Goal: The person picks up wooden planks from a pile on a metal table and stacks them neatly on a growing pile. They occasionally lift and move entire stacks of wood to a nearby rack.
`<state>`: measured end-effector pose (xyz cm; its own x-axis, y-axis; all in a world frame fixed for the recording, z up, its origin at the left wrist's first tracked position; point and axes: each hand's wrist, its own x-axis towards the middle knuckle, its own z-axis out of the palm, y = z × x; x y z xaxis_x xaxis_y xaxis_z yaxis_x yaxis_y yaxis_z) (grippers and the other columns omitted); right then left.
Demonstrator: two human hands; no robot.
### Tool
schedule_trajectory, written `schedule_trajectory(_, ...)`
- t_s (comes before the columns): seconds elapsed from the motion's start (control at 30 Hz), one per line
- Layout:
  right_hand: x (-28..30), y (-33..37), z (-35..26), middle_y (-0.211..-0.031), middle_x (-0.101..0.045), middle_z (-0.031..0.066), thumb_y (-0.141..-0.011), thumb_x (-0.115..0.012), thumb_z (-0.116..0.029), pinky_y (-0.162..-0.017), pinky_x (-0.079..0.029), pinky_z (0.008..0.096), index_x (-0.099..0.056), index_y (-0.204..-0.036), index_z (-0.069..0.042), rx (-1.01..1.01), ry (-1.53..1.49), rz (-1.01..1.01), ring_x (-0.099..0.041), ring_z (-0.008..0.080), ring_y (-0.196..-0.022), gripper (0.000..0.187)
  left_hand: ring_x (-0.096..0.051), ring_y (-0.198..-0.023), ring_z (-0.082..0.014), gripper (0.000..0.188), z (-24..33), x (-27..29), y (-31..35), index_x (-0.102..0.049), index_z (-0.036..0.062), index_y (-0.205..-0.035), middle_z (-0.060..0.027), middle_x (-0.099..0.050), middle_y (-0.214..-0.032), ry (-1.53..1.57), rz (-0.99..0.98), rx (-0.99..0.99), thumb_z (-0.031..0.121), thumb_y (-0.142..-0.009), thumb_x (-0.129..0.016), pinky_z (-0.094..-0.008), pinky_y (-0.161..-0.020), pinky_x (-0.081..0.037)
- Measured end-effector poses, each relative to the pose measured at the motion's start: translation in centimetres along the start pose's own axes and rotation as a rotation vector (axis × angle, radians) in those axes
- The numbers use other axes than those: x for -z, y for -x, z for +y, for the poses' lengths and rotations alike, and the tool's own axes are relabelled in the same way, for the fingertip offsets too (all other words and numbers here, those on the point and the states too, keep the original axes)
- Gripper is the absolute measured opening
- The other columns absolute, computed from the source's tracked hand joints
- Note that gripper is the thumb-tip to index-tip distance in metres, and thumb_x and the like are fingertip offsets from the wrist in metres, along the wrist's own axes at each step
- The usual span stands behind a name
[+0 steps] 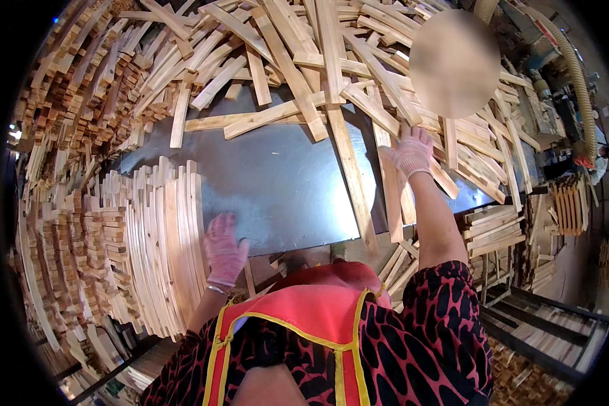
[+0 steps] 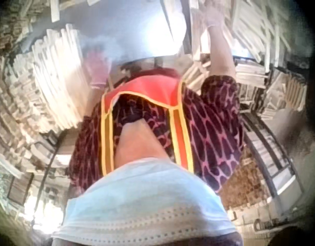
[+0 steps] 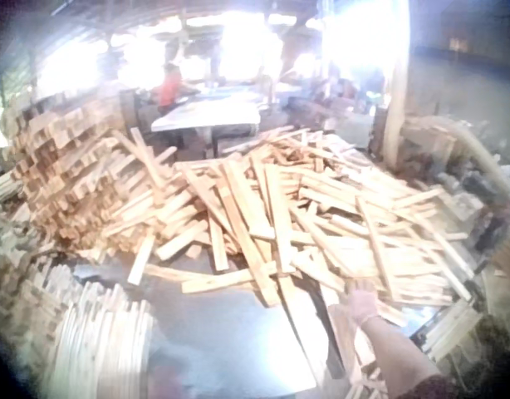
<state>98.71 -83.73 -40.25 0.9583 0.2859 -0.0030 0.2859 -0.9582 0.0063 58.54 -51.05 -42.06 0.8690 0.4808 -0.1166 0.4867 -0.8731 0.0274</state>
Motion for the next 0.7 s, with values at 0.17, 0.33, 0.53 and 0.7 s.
schedule_trajectory(0.17, 3.1, -0.9, -5.1, -0.136, -0.064, 0.0260, -0.083, -0.077, -0.037, -0.102, -0.055, 0.0514, -0.024, -0.165, -0.012, 0.082, -0.079, -0.398, -0.068, 0.0395, -0.123, 0.100, -0.044, -0.145, -0.0365, 0.082, 10.4, 1.5, -1.9, -0.045, 0.0050, -0.158, -0.0183, -0.048, -0.157, 0.192, -0.159, -0.212, 0.040, -0.089, -0.071, -0.0508, -0.123, -0.034)
schedule_trajectory(0.33, 6.6, 2.7, -10.2, -0.139, -0.061, 0.0328, -0.087, -0.072, -0.035, -0.107, -0.052, 0.0489, -0.019, -0.168, -0.009, 0.181, -0.543, -0.359, -0.063, 0.0476, -0.126, 0.100, -0.046, -0.145, -0.0437, 0.102, 15.9, 2.0, -1.3, -0.035, 0.0044, -0.163, -0.0250, -0.048, -0.156, 0.630, -0.191, -0.177, 0.041, -0.081, -0.083, -0.0504, -0.121, -0.039)
schedule_trajectory(0.53, 3.6, 9.9, -20.8, -0.155, -0.049, 0.0341, -0.077, -0.086, -0.035, -0.120, -0.041, 0.0415, -0.022, -0.167, 0.003, 0.310, -1.172, -0.388, -0.049, 0.0418, -0.146, 0.117, -0.070, -0.116, -0.0365, 0.097, 14.5, 4.1, -5.0, -0.034, 0.0029, -0.161, -0.0219, -0.069, -0.129, 1.193, 0.022, 0.313, 0.015, -0.080, -0.085, -0.0432, -0.107, -0.053)
schedule_trajectory(0.7, -3.1, 7.0, -13.5, -0.141, -0.059, 0.0271, -0.077, -0.083, -0.044, -0.111, -0.048, 0.0474, -0.049, -0.145, 0.002, 0.166, -0.412, 0.115, -0.057, 0.0431, -0.130, 0.089, -0.063, -0.128, -0.0310, 0.071, 2.4, -1.4, 0.9, -0.049, 0.0049, -0.150, -0.0147, -0.063, -0.139, 0.638, 0.181, 0.309, 0.024, -0.088, -0.077, -0.0454, -0.104, -0.051)
